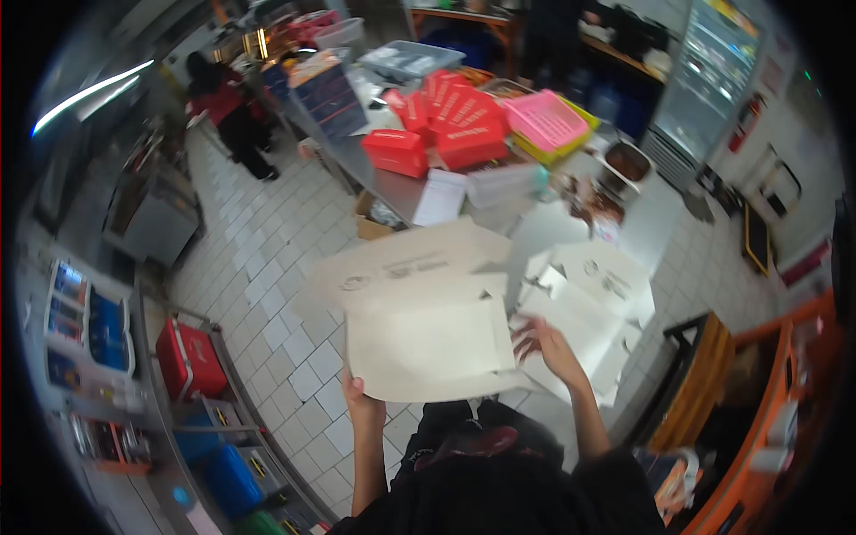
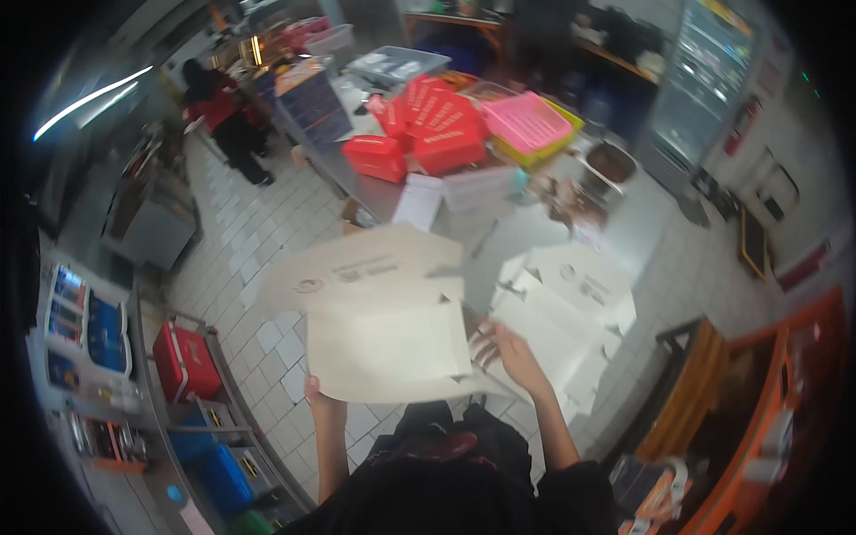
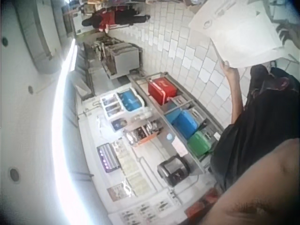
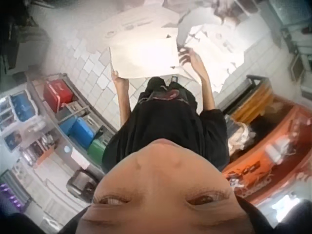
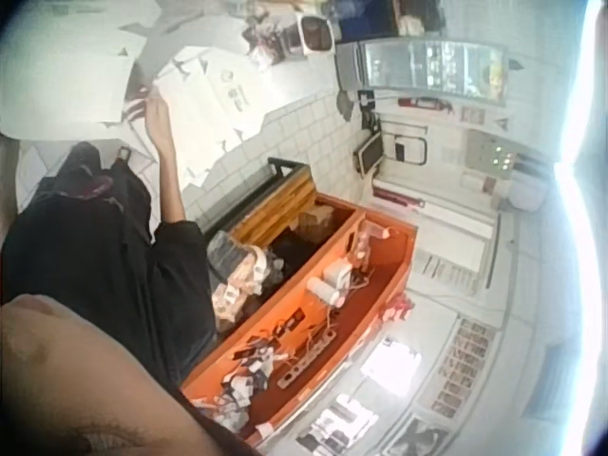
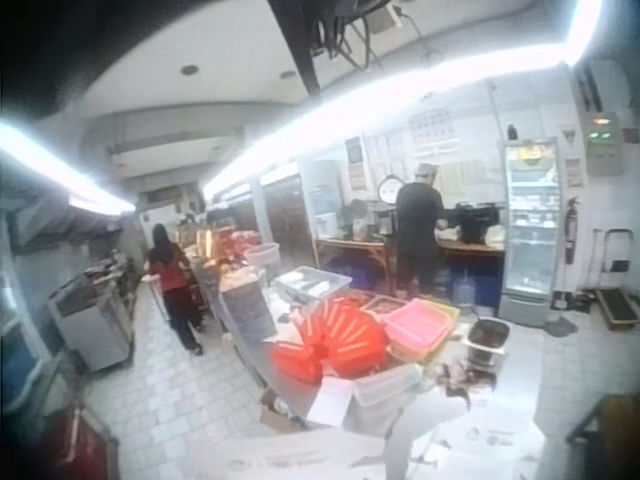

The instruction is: The person assembles cardboard food boxes by hand, folding the flaps and sides of several white and blue flat-packed containers on a kitchen counter.

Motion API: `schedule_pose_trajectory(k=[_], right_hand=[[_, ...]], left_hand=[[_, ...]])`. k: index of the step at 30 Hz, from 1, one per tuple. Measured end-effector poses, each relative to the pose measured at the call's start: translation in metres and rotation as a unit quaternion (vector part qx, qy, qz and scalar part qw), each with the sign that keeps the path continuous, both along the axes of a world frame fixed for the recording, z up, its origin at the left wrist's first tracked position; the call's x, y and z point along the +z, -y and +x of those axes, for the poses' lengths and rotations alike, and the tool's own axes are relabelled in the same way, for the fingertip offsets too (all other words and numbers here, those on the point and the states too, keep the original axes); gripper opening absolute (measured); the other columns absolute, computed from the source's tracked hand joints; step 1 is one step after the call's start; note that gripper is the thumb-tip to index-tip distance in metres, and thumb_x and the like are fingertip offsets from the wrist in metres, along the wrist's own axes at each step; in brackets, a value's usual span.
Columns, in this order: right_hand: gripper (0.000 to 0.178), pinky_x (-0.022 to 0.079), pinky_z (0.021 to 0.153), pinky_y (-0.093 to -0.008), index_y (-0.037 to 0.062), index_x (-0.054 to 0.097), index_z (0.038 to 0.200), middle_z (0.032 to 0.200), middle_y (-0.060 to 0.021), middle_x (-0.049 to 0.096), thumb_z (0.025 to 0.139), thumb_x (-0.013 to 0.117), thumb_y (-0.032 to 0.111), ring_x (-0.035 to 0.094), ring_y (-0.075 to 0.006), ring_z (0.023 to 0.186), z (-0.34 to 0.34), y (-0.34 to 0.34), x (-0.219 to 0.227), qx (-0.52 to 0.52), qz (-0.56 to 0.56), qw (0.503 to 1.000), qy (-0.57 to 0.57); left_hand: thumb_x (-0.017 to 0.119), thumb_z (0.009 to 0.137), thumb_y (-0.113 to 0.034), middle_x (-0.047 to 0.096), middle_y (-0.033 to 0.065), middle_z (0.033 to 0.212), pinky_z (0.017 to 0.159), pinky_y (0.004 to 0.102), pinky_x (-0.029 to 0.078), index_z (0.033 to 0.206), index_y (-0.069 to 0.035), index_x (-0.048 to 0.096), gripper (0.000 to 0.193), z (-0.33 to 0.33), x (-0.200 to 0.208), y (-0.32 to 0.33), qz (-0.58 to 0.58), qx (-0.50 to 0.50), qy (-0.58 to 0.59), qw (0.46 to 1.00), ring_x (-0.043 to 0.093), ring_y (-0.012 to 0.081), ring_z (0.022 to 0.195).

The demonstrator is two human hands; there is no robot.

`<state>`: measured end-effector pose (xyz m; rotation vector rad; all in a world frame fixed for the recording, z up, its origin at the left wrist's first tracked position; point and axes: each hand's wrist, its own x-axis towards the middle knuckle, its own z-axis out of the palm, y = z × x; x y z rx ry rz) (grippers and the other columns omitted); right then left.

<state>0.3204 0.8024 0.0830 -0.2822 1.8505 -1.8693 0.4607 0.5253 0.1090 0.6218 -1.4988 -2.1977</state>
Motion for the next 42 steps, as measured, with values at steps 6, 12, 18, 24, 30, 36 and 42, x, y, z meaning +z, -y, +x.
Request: schedule_pose_trajectory(k=[6,12,18,24,30,36,42], right_hand=[[0.067,0.038,0.093,-0.0331,0.0009,0.021,0.136,0.125,-0.0138,0.043,0.089,0.051,0.038,0.044,-0.0212,0.113,-0.011,0.051,-0.014,0.155,0.006,0.988,-0.003],[0.071,0.048,0.076,-0.0332,-0.0085,0.026,0.128,0.111,-0.0156,0.054,0.081,0.062,0.03,0.06,-0.0259,0.088,-0.042,0.087,0.001,0.041,0.04,0.997,0.051],[0.084,0.033,0.099,-0.0372,0.0006,0.018,0.136,0.133,-0.0236,0.032,0.077,0.068,0.034,0.038,-0.0301,0.122,-0.03,0.144,0.056,0.248,0.084,0.941,-0.216],[0.087,0.027,0.103,-0.0426,0.0052,0.023,0.138,0.139,-0.0178,0.026,0.072,0.071,0.036,0.03,-0.0342,0.127,-0.044,0.146,0.11,0.355,-0.066,0.918,-0.164],[0.079,0.038,0.093,-0.0414,0.0084,0.041,0.127,0.125,-0.0178,0.043,0.058,0.08,0.017,0.044,-0.0355,0.113,-0.029,0.182,0.127,0.197,0.038,0.901,-0.384],[0.054,0.041,0.089,-0.0392,0.013,0.052,0.12,0.13,-0.0211,0.034,0.07,0.072,0.016,0.046,-0.0368,0.11,-0.021,0.194,0.124,0.129,0.102,0.874,-0.457],[0.056,0.043,0.087,-0.0401,0.0151,0.055,0.119,0.129,-0.0211,0.036,0.067,0.074,0.02,0.045,-0.0372,0.111,-0.011,0.188,0.119,0.23,0.113,0.829,-0.498]], left_hand=[[0.06,0.062,-0.066,0.035,0.0152,0.134,0.101,0.0373,0.029,0.137,0.001,0.025,0.106,-0.036,-0.01,0.011,0.004,-0.091,0.003,0.996,0.033,0.0268,0.125],[0.061,0.079,-0.009,0.04,0.0227,0.127,0.099,0.037,0.032,0.128,-0.001,0.038,0.056,-0.078,0.028,0.031,-0.474,0.042,0.114,0.872,0.035,0.0319,0.124],[0.051,0.087,-0.028,0.055,0.0197,0.102,0.082,0.038,0.043,0.107,0.004,0.051,0.037,-0.075,-0.045,0.026,-0.597,-0.119,0.003,0.794,0.053,0.0323,0.095],[0.045,0.092,-0.04,0.057,0.0041,0.087,0.067,0.0267,0.045,0.097,-0.003,0.053,0.038,-0.113,0.045,0.036,0.116,0.089,0.03,0.989,0.055,0.012,0.076],[0.042,0.093,-0.042,0.058,0.003,0.092,0.072,0.0255,0.046,0.102,-0.007,0.051,0.037,-0.112,0.071,0.045,0.262,0.057,-0.028,0.963,0.057,0.0104,0.081],[0.039,0.094,-0.041,0.058,0.0025,0.094,0.073,0.0284,0.048,0.107,-0.009,0.048,0.036,-0.099,0.06,0.03,0.232,0.09,-0.07,0.966,0.058,0.0102,0.086],[0.046,0.091,-0.041,0.058,0.0001,0.083,0.062,0.0242,0.048,0.102,-0.01,0.049,0.033,-0.095,0.054,0.053,0.238,0.093,0.007,0.967,0.058,0.0081,0.074]])
